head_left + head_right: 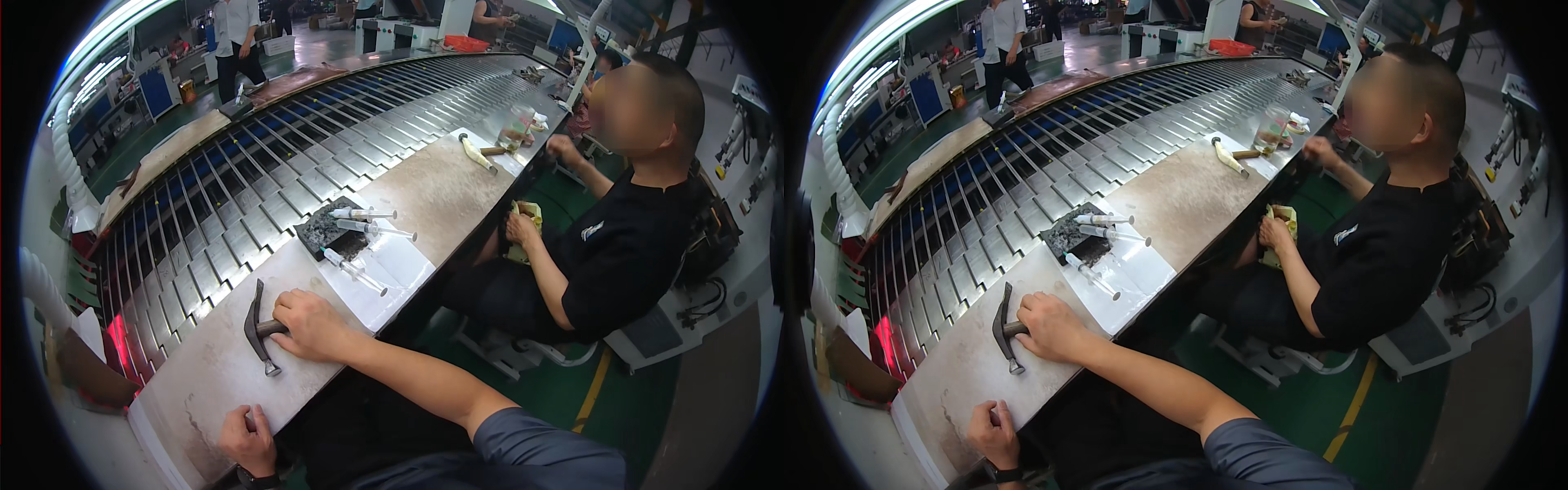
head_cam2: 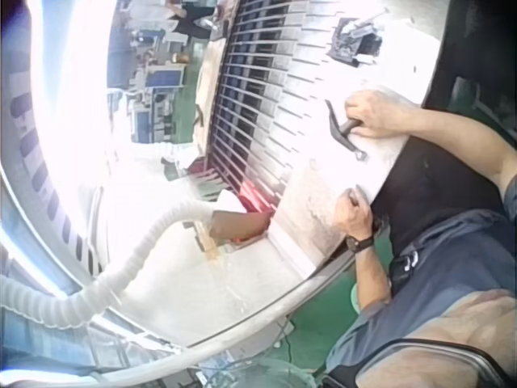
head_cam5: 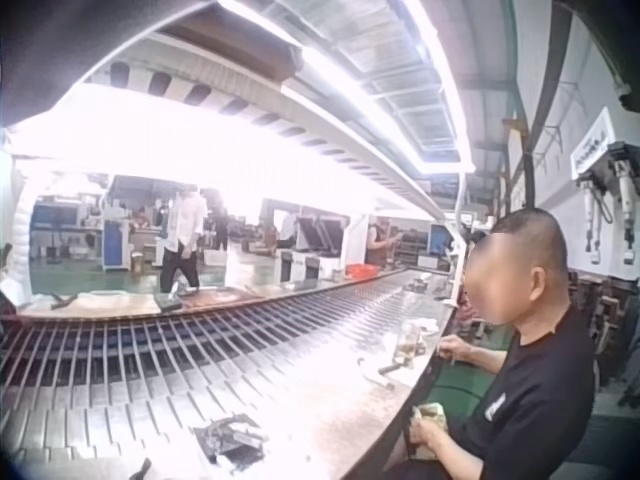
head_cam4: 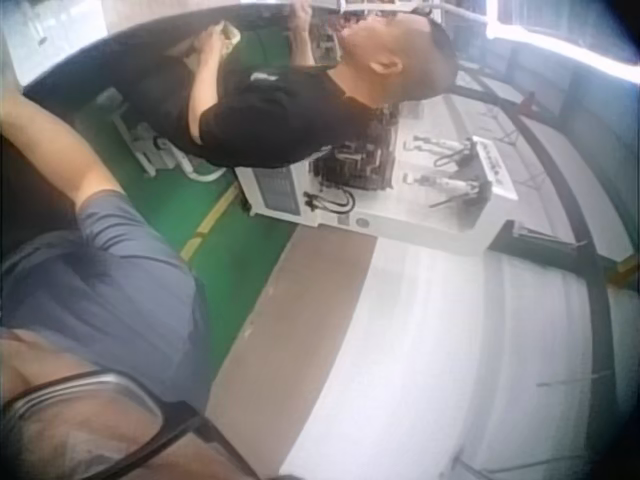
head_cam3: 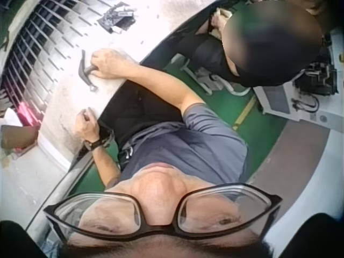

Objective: The person uses a hammer to repeatedly strike a dark shoe component against a workbench.

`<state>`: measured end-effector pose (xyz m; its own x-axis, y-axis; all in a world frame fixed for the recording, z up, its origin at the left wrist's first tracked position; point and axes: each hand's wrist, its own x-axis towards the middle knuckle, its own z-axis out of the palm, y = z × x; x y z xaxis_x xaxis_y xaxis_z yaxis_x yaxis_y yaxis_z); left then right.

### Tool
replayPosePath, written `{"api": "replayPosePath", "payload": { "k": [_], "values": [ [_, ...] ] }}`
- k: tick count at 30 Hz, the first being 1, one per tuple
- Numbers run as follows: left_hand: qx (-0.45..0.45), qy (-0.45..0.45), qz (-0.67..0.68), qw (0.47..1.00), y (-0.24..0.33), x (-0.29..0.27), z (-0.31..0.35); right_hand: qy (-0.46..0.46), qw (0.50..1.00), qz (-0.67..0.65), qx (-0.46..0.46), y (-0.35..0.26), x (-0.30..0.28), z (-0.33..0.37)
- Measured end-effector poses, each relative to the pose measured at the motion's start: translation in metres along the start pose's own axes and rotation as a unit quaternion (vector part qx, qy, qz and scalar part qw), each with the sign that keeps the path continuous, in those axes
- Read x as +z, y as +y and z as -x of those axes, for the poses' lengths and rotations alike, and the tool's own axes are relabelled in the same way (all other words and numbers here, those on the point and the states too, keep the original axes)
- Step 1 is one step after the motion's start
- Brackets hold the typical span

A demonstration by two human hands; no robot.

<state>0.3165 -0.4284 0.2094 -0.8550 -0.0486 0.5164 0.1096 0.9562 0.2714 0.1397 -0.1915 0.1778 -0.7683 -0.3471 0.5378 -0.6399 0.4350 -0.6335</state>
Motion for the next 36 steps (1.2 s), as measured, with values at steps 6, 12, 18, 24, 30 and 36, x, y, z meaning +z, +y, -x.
{"api": "replayPosePath", "payload": {
  "k": [6, 12, 18, 24, 30, 36],
  "values": [
    [0.003, 0.001, -0.002, 1.0, 0.004, -0.001, 0.0, -0.004, 1.0, -0.001, 0.005, 0.001, -0.001, 0.001],
    [0.009, -0.003, -0.005, 1.0, 0.006, 0.0, -0.002, -0.005, 1.0, 0.0, 0.006, 0.002, -0.006, 0.001],
    [0.004, -0.003, -0.019, 1.0, 0.008, -0.014, -0.004, -0.027, 0.999, -0.005, 0.019, -0.011, -0.008, -0.009],
    [0.019, 0.0, -0.004, 1.0, 0.009, -0.012, -0.011, -0.009, 1.0, 0.002, 0.003, -0.009, -0.012, -0.003],
    [0.014, 0.004, 0.006, 1.0, 0.004, -0.02, -0.007, -0.007, 1.0, 0.01, 0.004, -0.016, -0.003, -0.004],
    [0.017, 0.007, 0.003, 1.0, 0.0, -0.019, -0.005, 0.004, 1.0, 0.015, -0.005, -0.018, 0.0, -0.006]
  ]
}}
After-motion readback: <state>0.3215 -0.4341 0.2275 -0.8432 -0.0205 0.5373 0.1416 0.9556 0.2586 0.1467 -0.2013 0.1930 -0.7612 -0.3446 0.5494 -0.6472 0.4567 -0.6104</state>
